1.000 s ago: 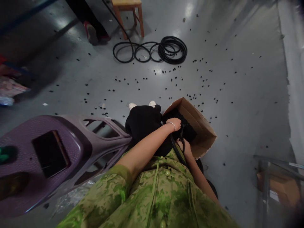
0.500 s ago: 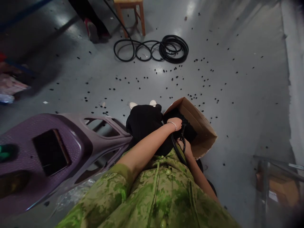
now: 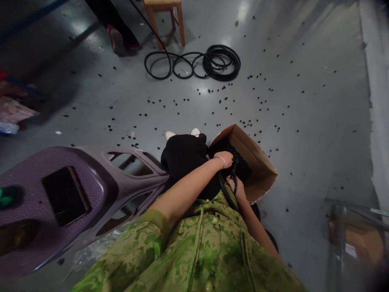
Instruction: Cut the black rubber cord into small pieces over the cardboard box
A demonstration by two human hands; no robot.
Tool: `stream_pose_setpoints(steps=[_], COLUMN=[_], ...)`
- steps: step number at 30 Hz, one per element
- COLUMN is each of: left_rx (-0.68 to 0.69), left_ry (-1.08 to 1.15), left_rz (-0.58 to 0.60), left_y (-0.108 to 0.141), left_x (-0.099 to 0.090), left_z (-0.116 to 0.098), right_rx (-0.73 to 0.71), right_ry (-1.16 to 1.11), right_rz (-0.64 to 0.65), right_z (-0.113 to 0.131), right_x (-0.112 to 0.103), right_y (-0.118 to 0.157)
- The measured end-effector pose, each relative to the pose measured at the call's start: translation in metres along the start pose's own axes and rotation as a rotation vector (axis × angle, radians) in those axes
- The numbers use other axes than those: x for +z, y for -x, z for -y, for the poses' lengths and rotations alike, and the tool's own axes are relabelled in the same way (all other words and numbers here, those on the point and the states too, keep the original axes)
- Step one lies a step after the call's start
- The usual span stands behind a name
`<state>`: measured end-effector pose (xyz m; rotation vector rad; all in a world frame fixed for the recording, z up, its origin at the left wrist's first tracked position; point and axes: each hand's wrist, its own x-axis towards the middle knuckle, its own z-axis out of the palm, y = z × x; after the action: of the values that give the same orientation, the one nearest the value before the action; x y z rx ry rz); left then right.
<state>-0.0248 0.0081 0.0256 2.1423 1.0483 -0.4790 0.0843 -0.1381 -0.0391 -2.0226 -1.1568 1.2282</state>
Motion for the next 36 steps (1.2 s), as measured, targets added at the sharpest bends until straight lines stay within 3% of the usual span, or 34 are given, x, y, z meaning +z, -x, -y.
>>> stream_pose_setpoints(steps=[16,23,31,36], left_rx=[-0.033,-0.159,0.018,-0.003], left_ry=[0.099,0.106,0.000,0.002], left_rz=[-0.012,-0.019,0.026,0.017], left_y=[-0.003,0.001,0.007,0.002], left_x=[0.001,-0.001,-0.006,-0.001], left_z=[0.001,-0.002,-0.002,-0.002], right_rx=[0.016,0.043,0.114,0.101], right_ry=[-0.031,0.025,-0.088,-0.086], right_rz=[-0.128,-0.156,-0.071,-0.106], right_z=[-0.002,-0.005,0.004,0.003], right_x=[0.003,0.001,-0.006,-0.006], right_y=[0.008,0.007,0.008,0.009])
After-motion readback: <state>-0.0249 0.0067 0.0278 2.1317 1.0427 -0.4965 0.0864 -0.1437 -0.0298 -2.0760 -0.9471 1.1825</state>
